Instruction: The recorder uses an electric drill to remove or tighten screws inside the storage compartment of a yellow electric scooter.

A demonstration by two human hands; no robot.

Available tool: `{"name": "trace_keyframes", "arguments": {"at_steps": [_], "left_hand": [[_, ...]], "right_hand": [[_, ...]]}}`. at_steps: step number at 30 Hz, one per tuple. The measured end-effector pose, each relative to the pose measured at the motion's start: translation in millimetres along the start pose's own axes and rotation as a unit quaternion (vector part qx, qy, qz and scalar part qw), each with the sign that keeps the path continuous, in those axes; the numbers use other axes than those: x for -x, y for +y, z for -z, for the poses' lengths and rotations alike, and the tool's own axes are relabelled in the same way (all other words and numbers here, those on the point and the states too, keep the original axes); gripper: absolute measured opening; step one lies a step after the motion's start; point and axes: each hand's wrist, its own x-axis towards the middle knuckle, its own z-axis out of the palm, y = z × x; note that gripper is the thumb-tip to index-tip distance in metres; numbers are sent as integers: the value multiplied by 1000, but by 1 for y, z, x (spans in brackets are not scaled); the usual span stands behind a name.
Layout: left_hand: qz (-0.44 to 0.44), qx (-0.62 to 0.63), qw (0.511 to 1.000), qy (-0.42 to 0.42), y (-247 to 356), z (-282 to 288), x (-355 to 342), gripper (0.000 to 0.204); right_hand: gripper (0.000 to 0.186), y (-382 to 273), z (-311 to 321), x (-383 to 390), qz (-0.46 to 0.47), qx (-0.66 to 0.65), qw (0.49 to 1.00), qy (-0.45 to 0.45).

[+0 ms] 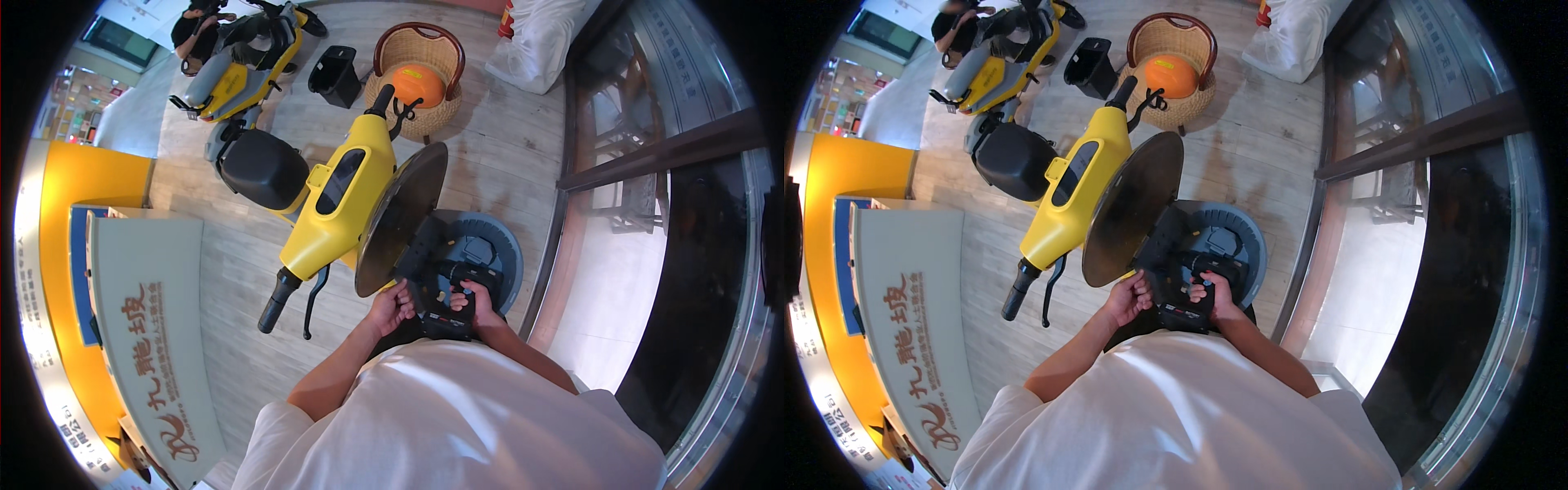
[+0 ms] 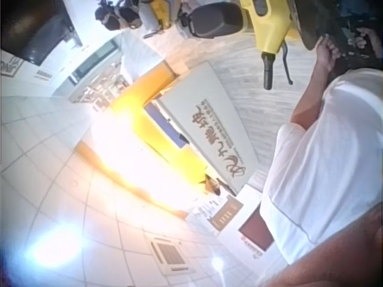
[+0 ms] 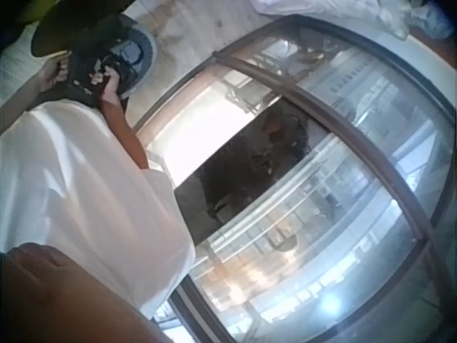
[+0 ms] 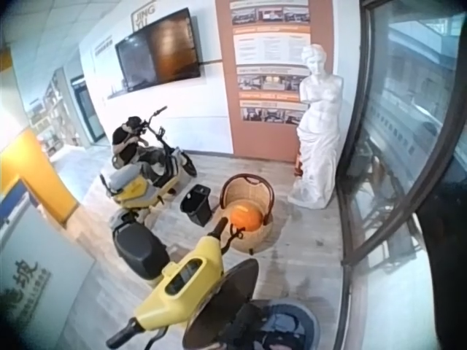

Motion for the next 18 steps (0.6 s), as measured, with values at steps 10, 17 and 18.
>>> {"name": "trace_keyframes", "arguments": {"at_steps": [10,17,18], "left_hand": [[-3,-41,999,27,1,-2,1,35],[-92,-167,981,36,-6,-4,6,35],[-132,-201,970,23,-7,-3,6,36]], "right_hand": [[23,-3,-2,-2,-27,-26,998,40],[27,-2,-4,2,-23,-22,999,19],[27,-3,-5,2,-22,-20,1000,-2]]}}
